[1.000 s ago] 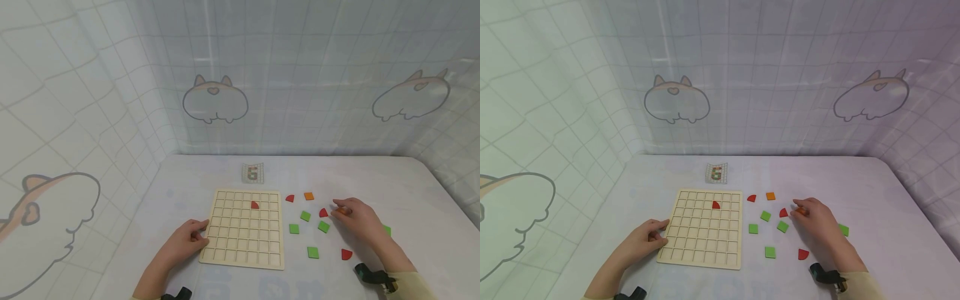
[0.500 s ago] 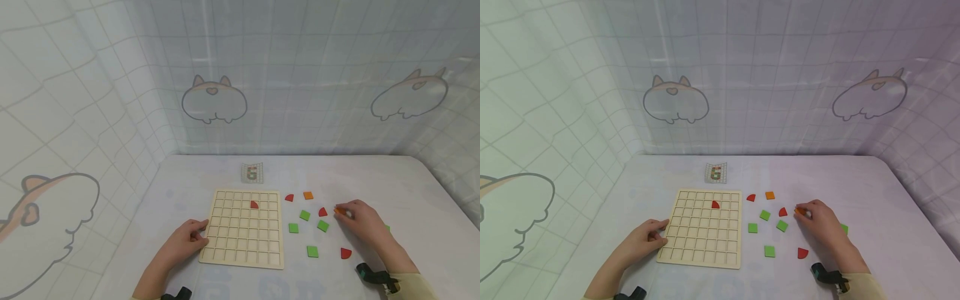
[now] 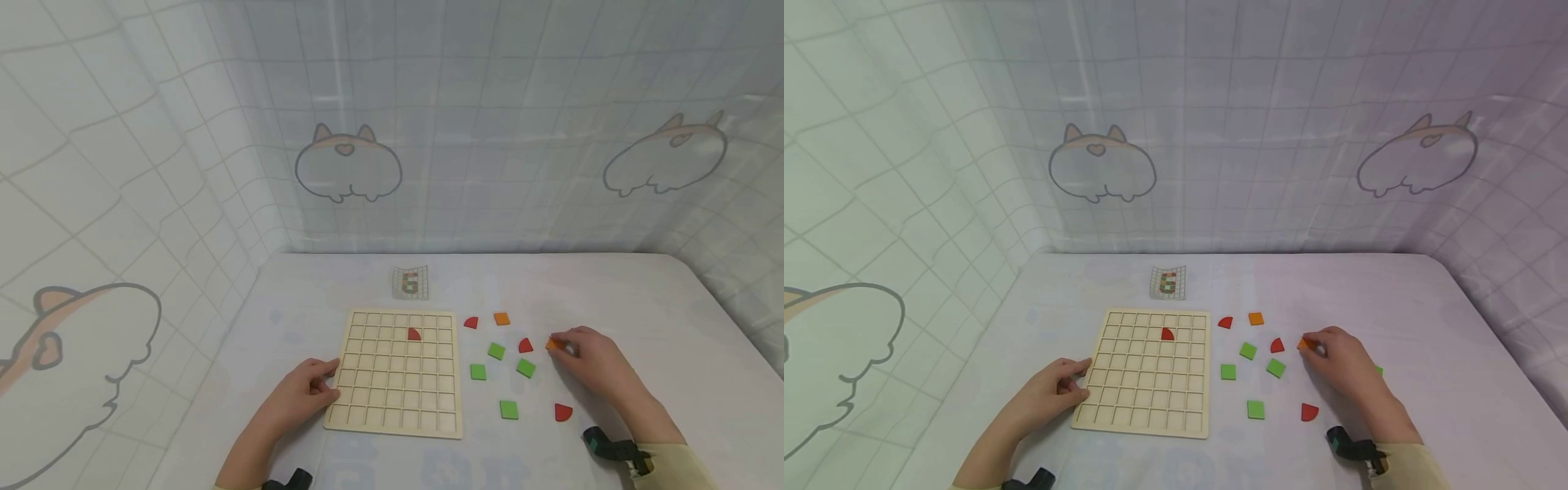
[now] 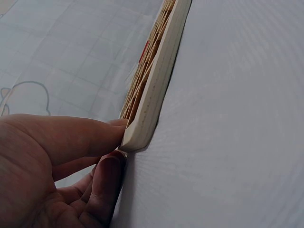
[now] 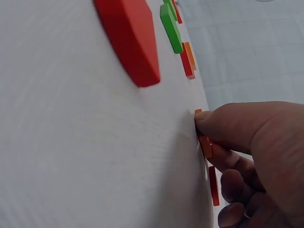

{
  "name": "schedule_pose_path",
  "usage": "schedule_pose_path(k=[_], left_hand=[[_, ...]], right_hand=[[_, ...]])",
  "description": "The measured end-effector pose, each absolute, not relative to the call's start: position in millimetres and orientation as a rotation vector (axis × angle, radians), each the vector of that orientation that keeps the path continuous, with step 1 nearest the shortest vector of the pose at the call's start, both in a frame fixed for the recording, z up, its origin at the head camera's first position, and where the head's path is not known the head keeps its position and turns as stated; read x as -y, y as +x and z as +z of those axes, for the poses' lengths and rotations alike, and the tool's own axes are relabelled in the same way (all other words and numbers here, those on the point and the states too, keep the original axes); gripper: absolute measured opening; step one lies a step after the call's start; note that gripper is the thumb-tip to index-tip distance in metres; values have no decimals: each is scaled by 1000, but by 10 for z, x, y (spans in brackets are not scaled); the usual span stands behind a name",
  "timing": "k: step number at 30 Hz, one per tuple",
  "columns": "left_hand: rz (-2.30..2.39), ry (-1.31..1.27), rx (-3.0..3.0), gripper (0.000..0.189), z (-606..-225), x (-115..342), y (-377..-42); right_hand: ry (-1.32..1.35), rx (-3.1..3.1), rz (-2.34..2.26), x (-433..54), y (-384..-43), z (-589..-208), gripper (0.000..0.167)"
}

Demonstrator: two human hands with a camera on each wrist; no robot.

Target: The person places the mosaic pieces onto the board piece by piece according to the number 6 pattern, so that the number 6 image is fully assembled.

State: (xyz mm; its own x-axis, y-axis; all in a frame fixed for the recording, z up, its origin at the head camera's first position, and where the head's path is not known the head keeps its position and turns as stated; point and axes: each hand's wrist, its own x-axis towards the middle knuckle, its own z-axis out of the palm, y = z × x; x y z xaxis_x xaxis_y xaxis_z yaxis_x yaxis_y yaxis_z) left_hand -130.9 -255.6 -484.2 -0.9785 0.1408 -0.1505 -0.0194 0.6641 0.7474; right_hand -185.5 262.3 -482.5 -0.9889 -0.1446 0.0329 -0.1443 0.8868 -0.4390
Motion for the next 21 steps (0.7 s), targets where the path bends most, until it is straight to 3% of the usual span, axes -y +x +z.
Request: schedule_pose_path(k=[21], left_hand=[[1166,115,-2720,57,-4844,2550,-1300]], right_hand=[[-382,-2979,-752,-2204,-2053,-4493,30]])
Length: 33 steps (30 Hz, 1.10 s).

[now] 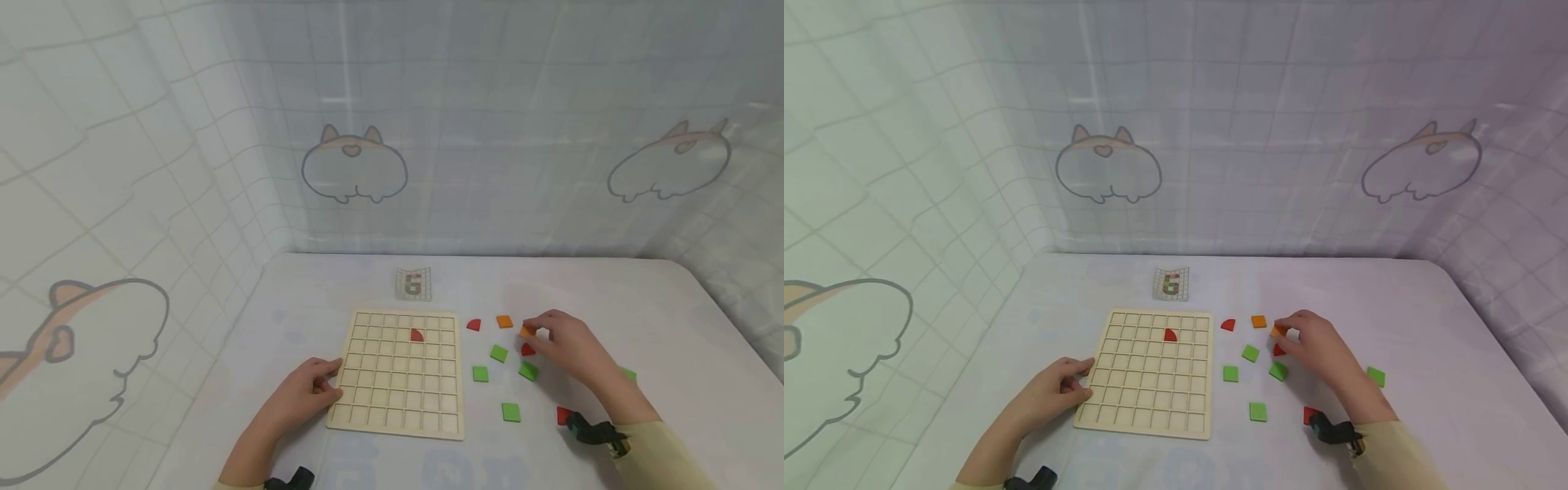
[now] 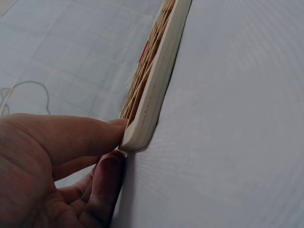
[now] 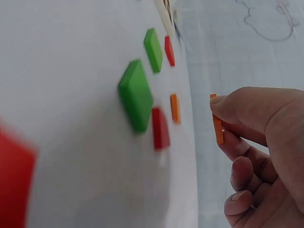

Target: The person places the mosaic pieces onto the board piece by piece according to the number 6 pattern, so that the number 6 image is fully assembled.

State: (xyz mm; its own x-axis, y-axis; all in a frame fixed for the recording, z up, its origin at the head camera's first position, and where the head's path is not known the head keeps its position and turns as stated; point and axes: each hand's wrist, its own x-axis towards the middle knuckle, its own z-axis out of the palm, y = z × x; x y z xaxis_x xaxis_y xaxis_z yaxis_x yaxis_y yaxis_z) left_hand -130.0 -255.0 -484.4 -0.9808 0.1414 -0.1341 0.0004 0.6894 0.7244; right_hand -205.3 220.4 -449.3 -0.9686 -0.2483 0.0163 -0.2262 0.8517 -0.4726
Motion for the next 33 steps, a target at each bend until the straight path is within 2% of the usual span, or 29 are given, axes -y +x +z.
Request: schedule_pose_path(k=[13,27,33], left_hand=[[1166,132,-2726,57,-4831,2549,-1298],[1193,154,-2720,58,-4866,2566,-1298],[1190,155,-2721,59,-4865,2568,-1292]], right_hand=[[-577,-2983,-742,-1673,-2190,-4396,29],[-943,-2923,-719,-1071,-2346,-4439,22],[-953,-2894,-668,-823,-2395,-4465,25]])
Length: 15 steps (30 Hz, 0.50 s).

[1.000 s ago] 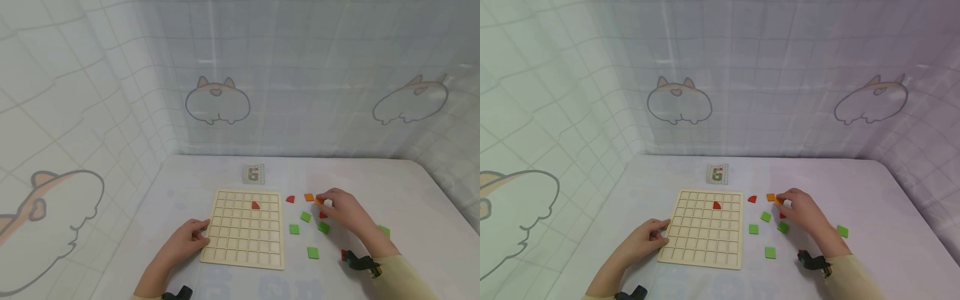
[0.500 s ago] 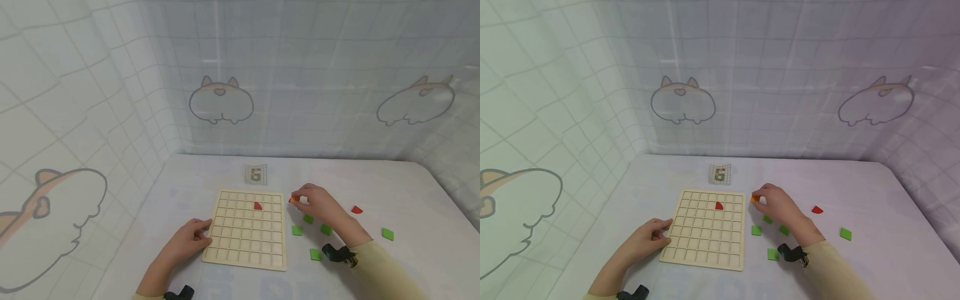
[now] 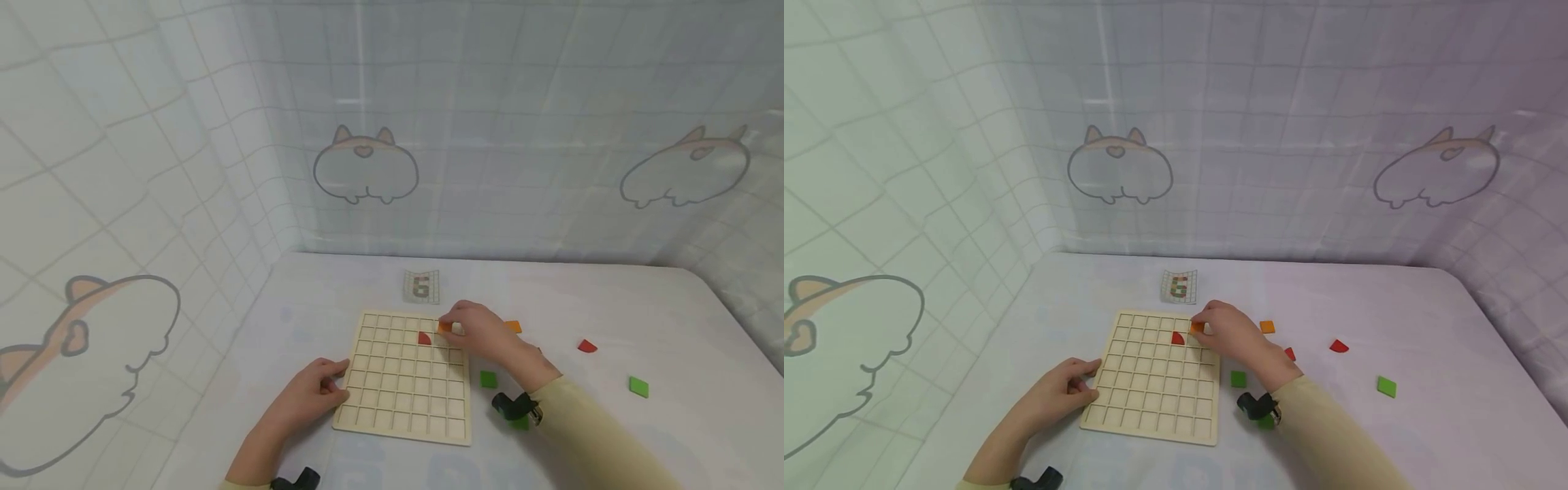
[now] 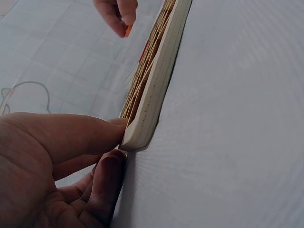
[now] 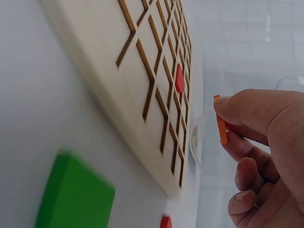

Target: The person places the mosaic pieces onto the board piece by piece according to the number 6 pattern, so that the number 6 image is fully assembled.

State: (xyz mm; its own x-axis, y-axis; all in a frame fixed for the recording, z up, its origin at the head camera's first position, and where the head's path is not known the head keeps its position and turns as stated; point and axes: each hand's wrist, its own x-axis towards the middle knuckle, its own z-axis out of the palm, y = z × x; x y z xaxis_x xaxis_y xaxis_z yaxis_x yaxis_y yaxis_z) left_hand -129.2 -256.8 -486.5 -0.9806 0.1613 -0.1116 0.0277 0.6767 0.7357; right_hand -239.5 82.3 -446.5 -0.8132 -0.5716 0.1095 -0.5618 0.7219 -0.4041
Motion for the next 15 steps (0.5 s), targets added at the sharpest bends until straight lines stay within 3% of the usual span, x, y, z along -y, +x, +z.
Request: schedule_pose_path(k=[15], left_hand=[[1180,173,-2722,58,-4854,2560,-1289]], right_hand=[[-1189,-2791,-658,-358,-2473,-4549,16]])
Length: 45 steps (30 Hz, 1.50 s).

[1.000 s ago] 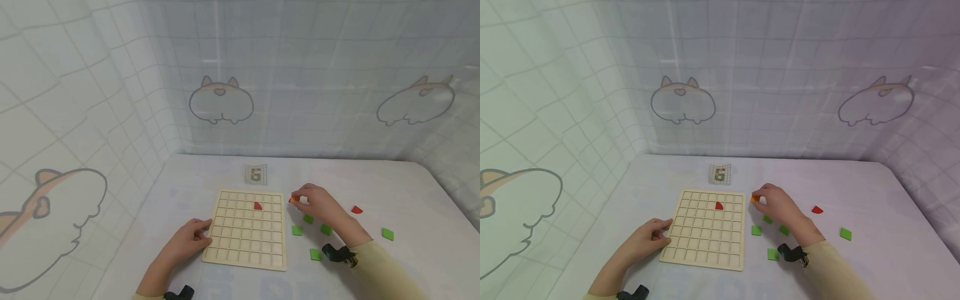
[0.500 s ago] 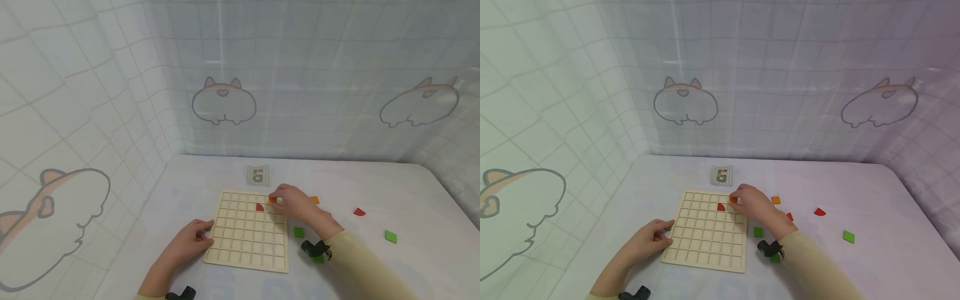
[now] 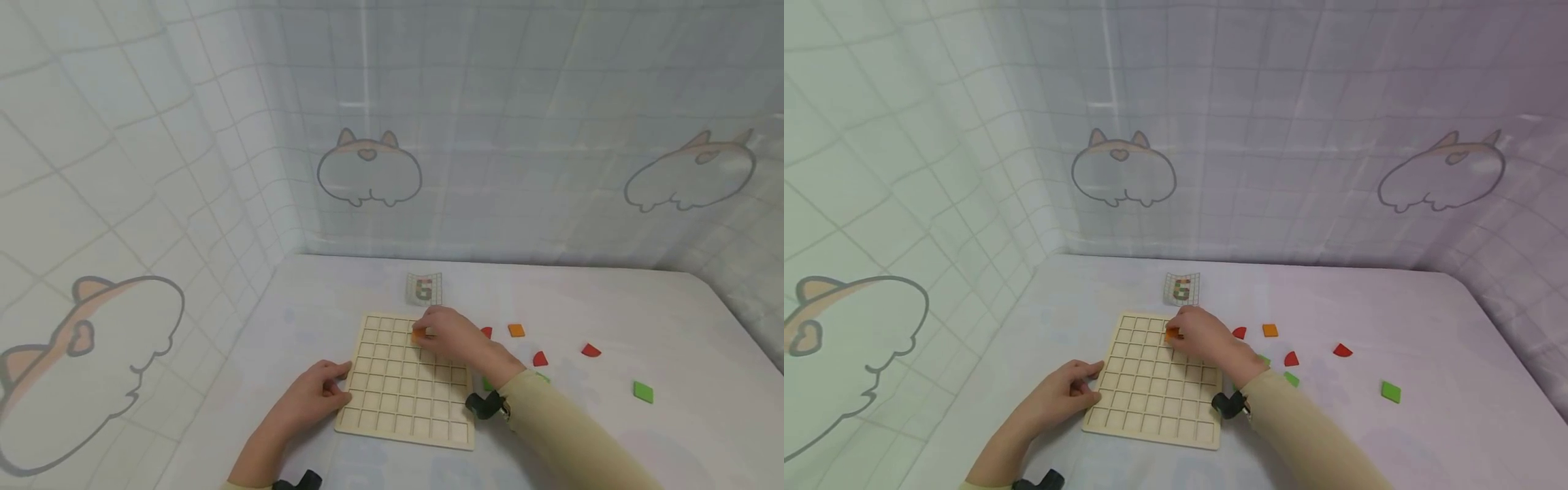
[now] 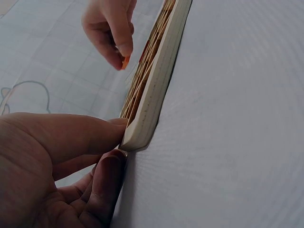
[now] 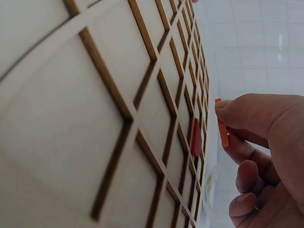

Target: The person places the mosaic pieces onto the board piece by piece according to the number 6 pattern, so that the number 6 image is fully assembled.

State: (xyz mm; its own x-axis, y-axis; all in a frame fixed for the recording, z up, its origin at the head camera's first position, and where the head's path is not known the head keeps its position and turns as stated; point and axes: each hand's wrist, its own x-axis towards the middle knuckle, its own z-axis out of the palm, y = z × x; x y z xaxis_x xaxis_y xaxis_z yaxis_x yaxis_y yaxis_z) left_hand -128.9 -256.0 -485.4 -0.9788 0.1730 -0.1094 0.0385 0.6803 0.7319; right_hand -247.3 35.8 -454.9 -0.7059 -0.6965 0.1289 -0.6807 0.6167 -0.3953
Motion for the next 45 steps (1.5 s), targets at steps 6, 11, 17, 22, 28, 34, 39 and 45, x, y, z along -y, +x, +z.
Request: schedule_pose_path(k=[6,11,17,22,28,34,39,45], left_hand=[[1182,173,-2699,59,-4844,2537,-1286],[1174,175,-2704,59,-4835,2527,-1289],[1168,174,-2718,59,-4834,2525,-1290],[1179,173,-2719,59,-4825,2520,-1287],[1185,171,-2713,58,-4827,2513,-1291],[1192,158,-2711,58,-4817,2513,-1279],[1200,154,-2709,58,-4806,2515,-1274],[1189,165,-2721,57,-4806,2533,-1273]], right_hand=[[-1232,-2783,-620,-305,-2488,-4615,11],[-1206,-2777,-615,-283,-2506,-4646,10],[-1171,-2771,-619,-257,-2510,-4628,9],[-1146,-2756,-648,-252,-2498,-4606,14],[-1126,-2745,-639,-257,-2494,-4619,14],[-1145,-2766,-647,-325,-2457,-4579,22],[-986,-2757,-755,-464,-2394,-4484,30],[-820,-2787,-782,-685,-2362,-4433,32]])
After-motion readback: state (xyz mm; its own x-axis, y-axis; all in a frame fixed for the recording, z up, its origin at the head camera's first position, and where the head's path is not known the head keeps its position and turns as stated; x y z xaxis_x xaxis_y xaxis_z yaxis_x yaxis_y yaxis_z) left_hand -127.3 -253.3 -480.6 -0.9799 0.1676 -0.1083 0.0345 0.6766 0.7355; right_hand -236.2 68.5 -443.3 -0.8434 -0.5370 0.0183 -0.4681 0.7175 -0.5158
